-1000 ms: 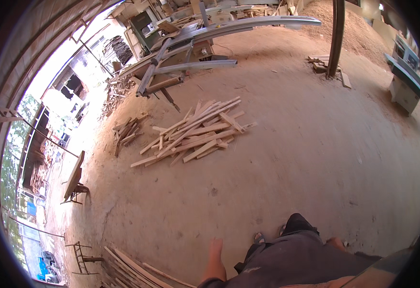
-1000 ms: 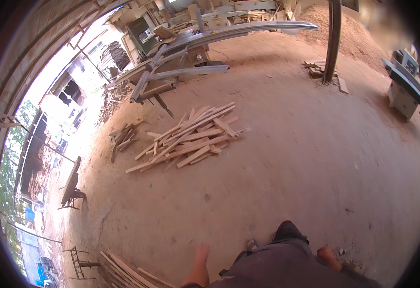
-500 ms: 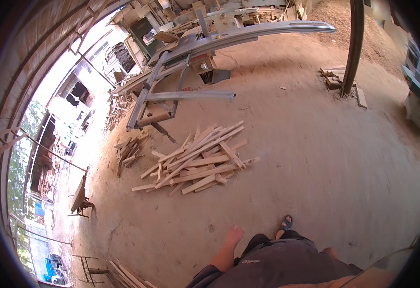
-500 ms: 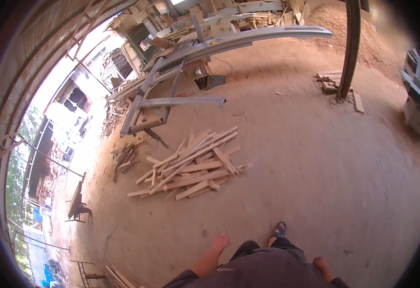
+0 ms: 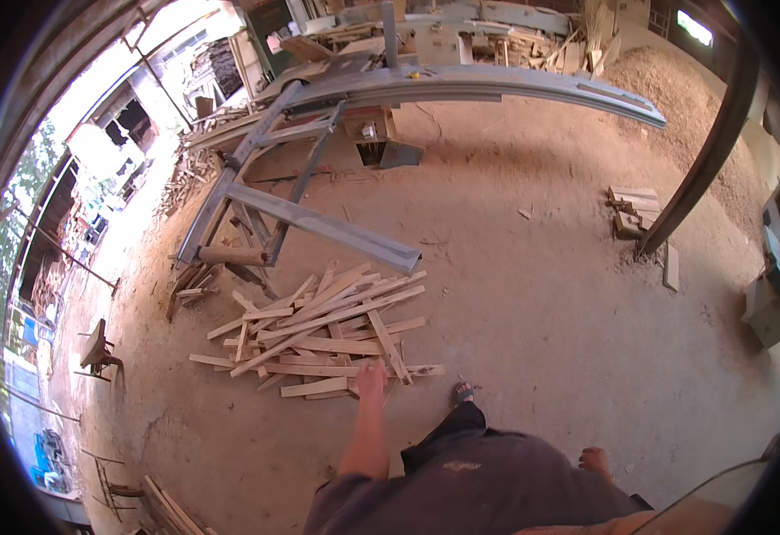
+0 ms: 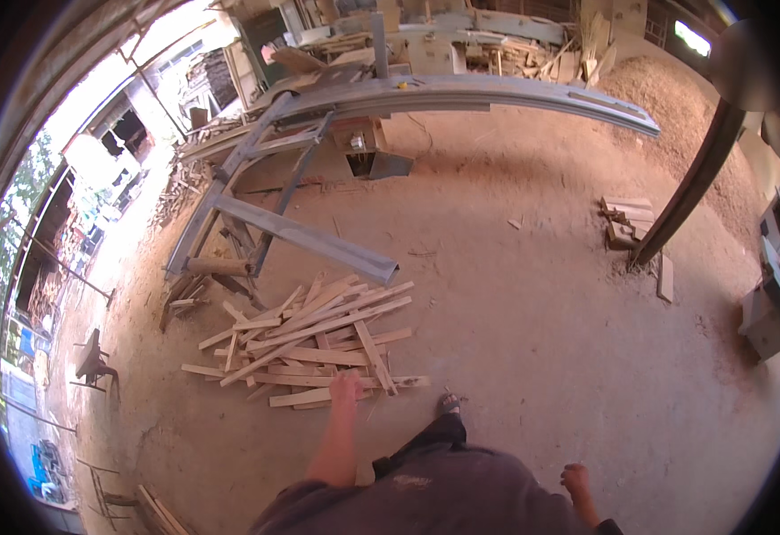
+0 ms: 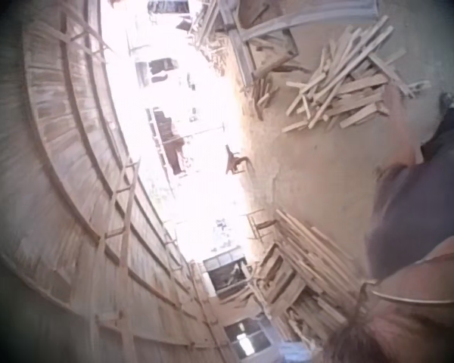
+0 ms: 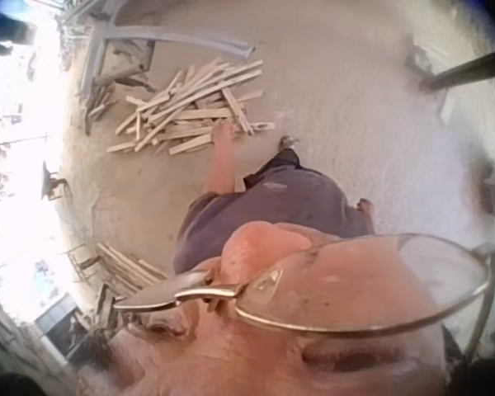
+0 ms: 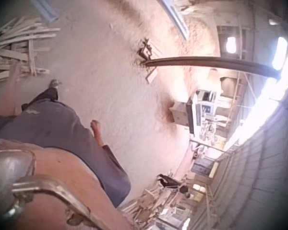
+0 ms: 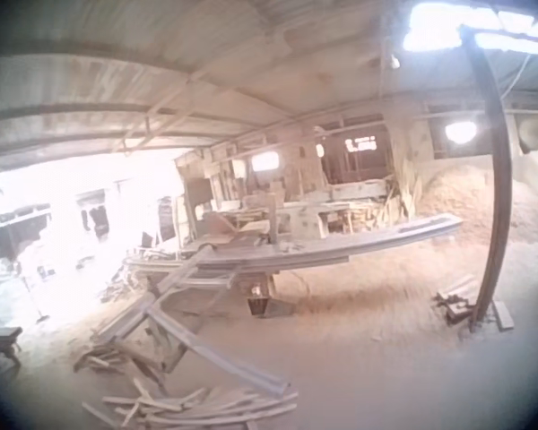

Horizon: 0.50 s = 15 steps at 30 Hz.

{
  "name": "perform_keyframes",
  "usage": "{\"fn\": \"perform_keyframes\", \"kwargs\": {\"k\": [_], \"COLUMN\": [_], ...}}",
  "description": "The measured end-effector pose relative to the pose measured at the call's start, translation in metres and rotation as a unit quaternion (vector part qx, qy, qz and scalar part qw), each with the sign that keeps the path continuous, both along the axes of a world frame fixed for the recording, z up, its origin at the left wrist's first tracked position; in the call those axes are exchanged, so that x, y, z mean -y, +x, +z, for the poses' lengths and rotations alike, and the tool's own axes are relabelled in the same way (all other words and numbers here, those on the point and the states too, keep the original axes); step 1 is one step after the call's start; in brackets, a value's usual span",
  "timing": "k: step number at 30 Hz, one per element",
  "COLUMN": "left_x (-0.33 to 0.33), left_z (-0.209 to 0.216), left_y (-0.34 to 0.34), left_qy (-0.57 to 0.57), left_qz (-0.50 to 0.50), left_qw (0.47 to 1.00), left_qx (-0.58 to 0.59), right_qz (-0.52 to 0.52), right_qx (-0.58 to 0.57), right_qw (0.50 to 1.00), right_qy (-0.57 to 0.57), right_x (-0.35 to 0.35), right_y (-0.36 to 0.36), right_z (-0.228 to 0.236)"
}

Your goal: The person uses a table saw to cut a large wooden plank, then measures and marks the plank with a tape measure and pencil.

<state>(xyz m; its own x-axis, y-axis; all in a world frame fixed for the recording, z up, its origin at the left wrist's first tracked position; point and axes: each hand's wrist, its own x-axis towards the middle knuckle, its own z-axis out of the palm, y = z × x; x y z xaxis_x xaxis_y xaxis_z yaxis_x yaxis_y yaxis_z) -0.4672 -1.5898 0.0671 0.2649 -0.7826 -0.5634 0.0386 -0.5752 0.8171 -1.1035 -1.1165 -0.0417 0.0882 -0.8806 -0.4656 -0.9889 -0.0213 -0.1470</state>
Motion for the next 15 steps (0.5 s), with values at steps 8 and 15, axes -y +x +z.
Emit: {"fn": "perform_keyframes", "kwargs": {"k": [8,15], "left_x": [0.299,0.413], "left_z": [-0.007,0.068], "left_y": [-0.018,-0.089], "left_qy": [-0.097,0.231], "left_qz": [0.205,0.295], "left_qw": [0.973,0.880], "left_qx": [0.049,0.292], "right_qz": [-0.171,-0.131], "right_qx": [0.107,0.077], "right_qw": [0.962,0.962], "right_qy": [0.185,0.227], "right_x": [0.259,0.470], "right_y": [0.016,-0.080], "right_z": [0.024,-0.002]}}
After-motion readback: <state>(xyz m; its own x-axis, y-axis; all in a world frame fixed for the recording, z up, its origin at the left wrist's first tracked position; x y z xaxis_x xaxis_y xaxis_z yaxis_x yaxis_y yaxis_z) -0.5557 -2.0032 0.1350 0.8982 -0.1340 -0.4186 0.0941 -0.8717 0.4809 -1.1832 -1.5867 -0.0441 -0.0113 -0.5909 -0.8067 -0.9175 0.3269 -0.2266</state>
